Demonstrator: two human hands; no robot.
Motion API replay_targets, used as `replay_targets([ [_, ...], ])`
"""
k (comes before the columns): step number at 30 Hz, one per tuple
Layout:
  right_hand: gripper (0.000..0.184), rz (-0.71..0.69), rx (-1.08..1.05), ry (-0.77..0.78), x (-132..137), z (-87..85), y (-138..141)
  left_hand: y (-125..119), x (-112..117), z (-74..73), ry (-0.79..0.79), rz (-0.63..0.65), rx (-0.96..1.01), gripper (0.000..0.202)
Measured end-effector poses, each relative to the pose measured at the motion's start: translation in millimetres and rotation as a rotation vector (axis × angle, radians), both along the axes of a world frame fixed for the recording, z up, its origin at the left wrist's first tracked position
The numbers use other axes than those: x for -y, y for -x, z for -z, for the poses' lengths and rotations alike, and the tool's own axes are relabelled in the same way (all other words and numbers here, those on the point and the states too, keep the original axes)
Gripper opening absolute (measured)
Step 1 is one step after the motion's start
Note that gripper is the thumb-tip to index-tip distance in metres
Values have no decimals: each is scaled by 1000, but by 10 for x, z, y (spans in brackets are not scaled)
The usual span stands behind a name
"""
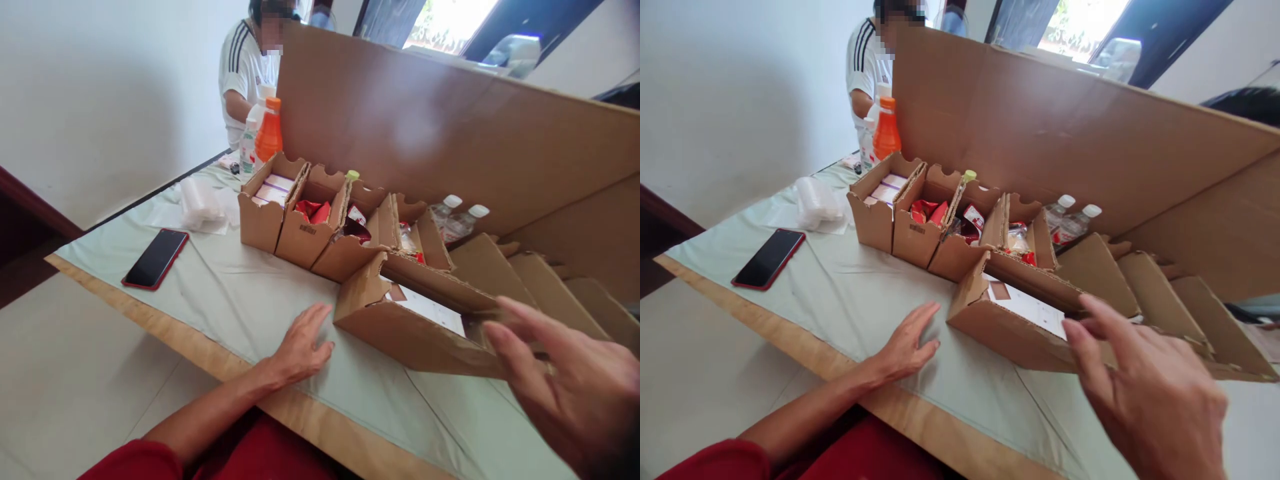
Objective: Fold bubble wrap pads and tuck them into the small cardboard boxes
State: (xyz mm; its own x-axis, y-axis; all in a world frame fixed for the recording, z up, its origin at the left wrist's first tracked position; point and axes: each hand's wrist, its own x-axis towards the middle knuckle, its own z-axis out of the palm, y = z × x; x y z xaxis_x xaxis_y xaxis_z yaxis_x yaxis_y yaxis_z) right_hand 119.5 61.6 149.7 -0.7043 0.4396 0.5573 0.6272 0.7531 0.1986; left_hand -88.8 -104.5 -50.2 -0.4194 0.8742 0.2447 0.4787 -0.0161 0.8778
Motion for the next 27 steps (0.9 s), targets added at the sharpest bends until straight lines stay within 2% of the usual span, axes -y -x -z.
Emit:
replay_targets([
  [2, 30, -314, -42, 86, 342, 107, 235, 294, 213, -70, -25, -100, -23, 53],
  [4, 23, -581, 74, 259, 629, 349, 534, 720, 406, -148, -50, -249, -65, 40],
  [5, 19, -654, 151, 342, 738, 507, 687, 973, 487, -191, -61, -332, -87, 37],
  [7, 15, -696, 275, 470, 886, 842, 953, 1522, 610, -281, -72, -496, -129, 34],
  [10, 13, -642, 375, 601, 973, 1241, 1172, 2324, 687, -421, -74, -691, -197, 31],
  [12, 13, -610, 408, 664, 993, 1382, 1201, 2753, 668, -501, -50, -792, -261, 33],
  [14, 14, -595, 413, 704, 1005, 1437, 1175, 3058, 609, -556, -18, -845, -323, 38],
  [17, 16, -564, 382, 724, 1017, 1443, 1112, 3297, 512, -609, -18, -821, -340, 31],
  [19, 17, -540, 355, 719, 1019, 1437, 1079, 3360, 475, -654, -50, -811, -320, 22],
  [21, 18, -529, 341, 718, 1019, 1439, 1056, 3387, 466, -728, -107, -828, -287, 26],
  [24, 16, -529, 331, 731, 1013, 1455, 1049, 3389, 493, -883, -264, -889, -219, 30],
  [27, 16, -567, 287, 745, 1004, 1457, 1107, 3280, 581, -1036, -465, -957, -91, 27],
])
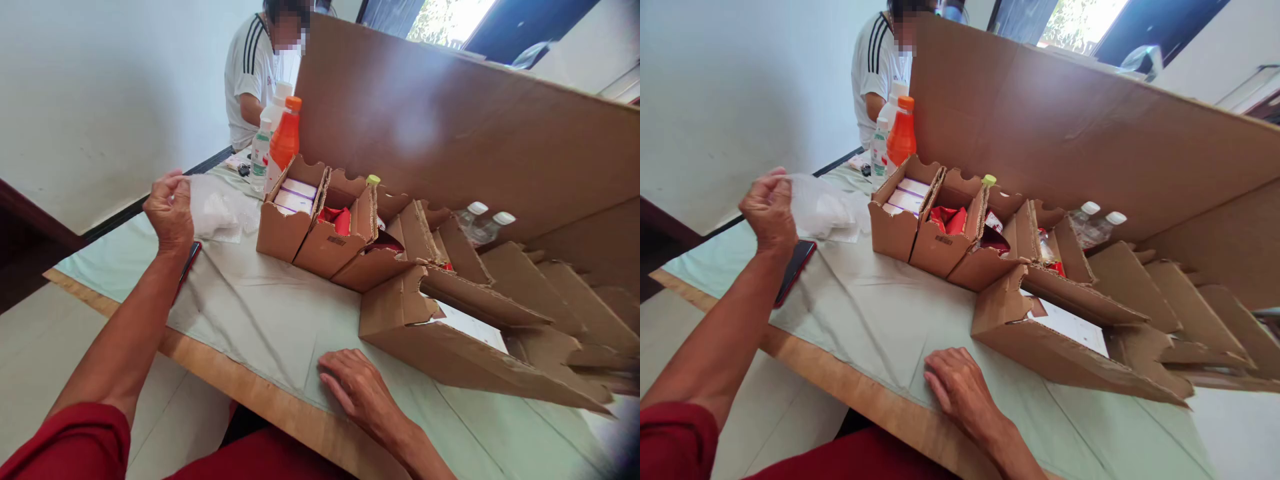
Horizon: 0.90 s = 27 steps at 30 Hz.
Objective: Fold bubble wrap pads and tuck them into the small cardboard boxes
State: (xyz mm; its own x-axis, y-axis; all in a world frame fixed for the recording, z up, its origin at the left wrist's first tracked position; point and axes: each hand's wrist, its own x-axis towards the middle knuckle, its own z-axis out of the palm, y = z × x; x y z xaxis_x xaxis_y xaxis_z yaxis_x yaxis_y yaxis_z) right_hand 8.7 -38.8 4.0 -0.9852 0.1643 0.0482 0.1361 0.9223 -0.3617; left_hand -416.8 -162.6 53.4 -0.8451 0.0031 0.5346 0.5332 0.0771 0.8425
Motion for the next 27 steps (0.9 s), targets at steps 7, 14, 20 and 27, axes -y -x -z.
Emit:
replay_targets([
  [7, 74, 52, -408, 76, 60, -463, 452, -1142, 357, -118, -252, 281, 197, 22],
  [14, 63, 10, -511, 275, 20, -1089, 497, -2268, 437, -329, 236, 859, 142, 18],
  [20, 7, 275, -625, 416, 38, -1053, -336, -2404, 301, -81, 859, 1112, 0, 27],
  [27, 17, 857, -685, 491, -147, -692, -1620, -2158, 165, 327, 1137, 1376, 385, 39],
])
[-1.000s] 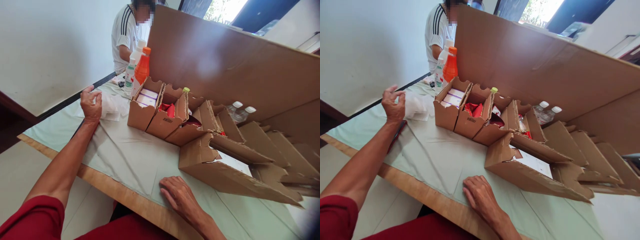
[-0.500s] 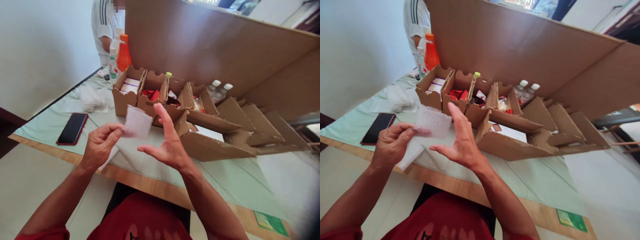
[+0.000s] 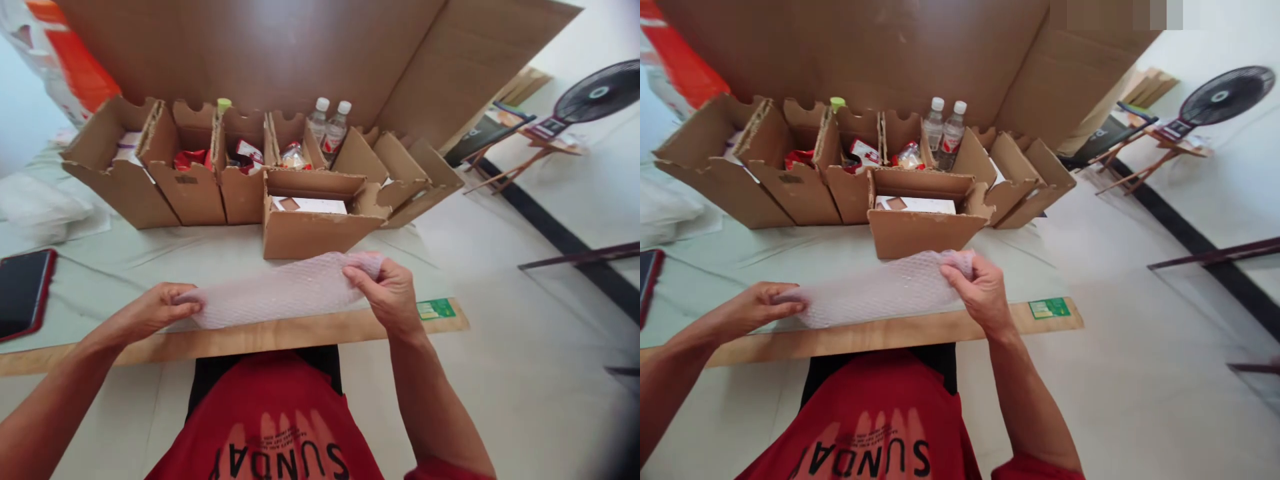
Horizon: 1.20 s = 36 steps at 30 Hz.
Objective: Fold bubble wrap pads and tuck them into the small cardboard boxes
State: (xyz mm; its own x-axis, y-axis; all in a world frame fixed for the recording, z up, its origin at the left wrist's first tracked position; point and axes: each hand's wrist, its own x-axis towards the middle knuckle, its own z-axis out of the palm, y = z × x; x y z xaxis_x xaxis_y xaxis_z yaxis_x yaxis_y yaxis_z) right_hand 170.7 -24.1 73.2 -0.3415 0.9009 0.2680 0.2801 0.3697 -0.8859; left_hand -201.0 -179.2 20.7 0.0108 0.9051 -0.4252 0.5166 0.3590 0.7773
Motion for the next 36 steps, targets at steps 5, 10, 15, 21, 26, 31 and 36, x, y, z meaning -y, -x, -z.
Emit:
replay_targets([
  [5, 35, 118, 140, 125, -307, 607, -357, -103, -498, 66, 96, 32, -63, 42],
  [10, 55, 392, 400, -183, -526, 995, -621, -285, -586, 169, -119, -109, -581, 58],
  [15, 48, 126, 597, -479, -212, 973, -252, -740, -353, 250, -894, 110, -902, 73],
  [21, 52, -623, 700, -547, 240, 1182, 724, -1016, -396, 787, -831, 433, -854, 80],
  [26, 65, -501, 814, -439, 93, 1307, 159, -786, -221, 826, -582, 355, -893, 62],
  [31, 55, 9, 980, -278, -69, 1315, -905, -722, -95, 763, -486, 254, -833, 56],
  [36, 39, 262, 872, -306, -145, 1162, -1120, -544, -339, 571, -502, 115, -776, 47],
])
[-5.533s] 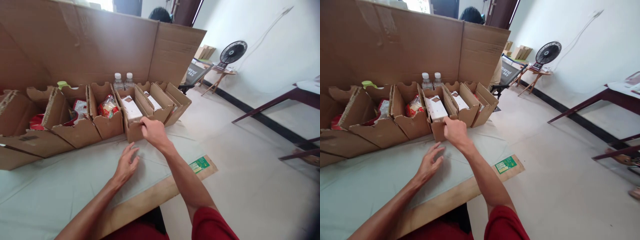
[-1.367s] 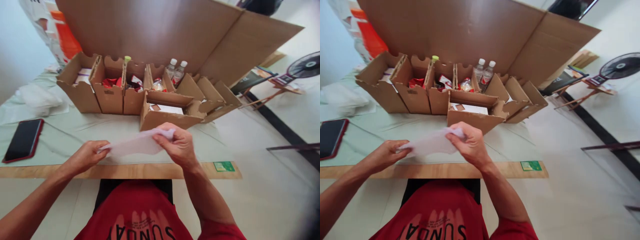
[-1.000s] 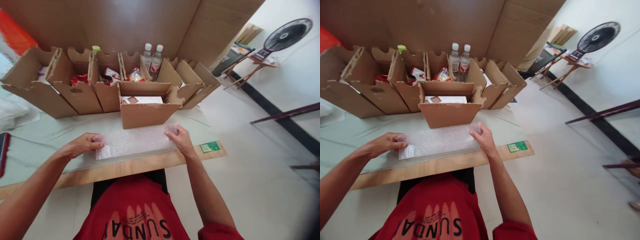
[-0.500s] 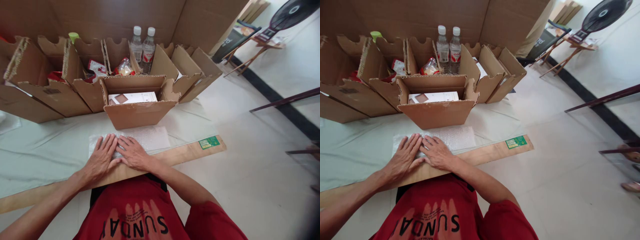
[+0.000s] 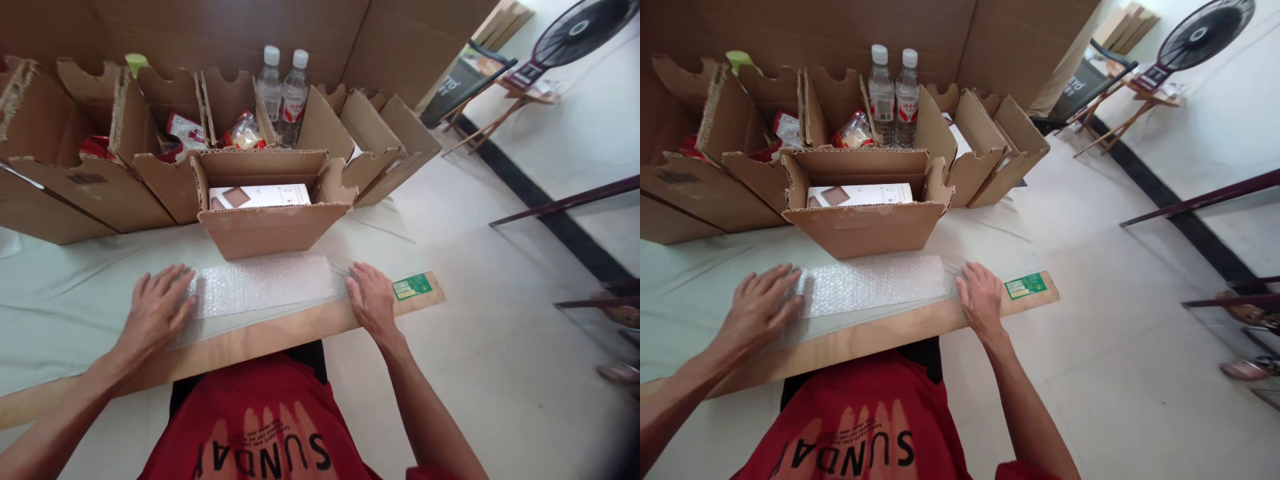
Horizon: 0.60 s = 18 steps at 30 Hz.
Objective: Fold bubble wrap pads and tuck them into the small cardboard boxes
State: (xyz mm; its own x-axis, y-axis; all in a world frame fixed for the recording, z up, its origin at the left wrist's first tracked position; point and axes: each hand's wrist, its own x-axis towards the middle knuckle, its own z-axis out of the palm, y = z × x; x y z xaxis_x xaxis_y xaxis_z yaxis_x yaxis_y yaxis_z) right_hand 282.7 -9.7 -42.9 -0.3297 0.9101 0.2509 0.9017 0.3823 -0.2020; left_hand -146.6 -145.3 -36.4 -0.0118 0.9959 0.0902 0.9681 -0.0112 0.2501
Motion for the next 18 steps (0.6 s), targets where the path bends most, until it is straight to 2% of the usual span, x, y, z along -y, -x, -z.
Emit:
replay_targets([
  [3, 39, -148, 19, 142, -164, -120, 344, 116, -280, -182, 135, -81, -18, 47],
  [6, 44, -215, 72, 263, -376, -182, 669, 153, -514, -264, 253, -67, -11, 43],
  [8, 33, -244, 82, 282, -460, -218, 759, 141, -583, -272, 285, -33, 8, 32],
  [10, 19, -280, 83, 291, -453, -288, 748, 112, -557, -294, 268, 5, 57, 21],
  [12, 18, -308, 63, 275, -359, -407, 677, 78, -440, -362, 166, 22, 129, 17],
  [15, 25, -365, -82, 97, -145, -606, 555, 39, -163, -494, -191, -13, 156, 13],
  [17, 31, -417, -153, -47, -20, -667, 494, 41, 25, -505, -391, 12, 92, 6],
  [18, 33, -448, -141, -81, 28, -662, 463, 56, 109, -470, -428, 58, 54, 3],
])
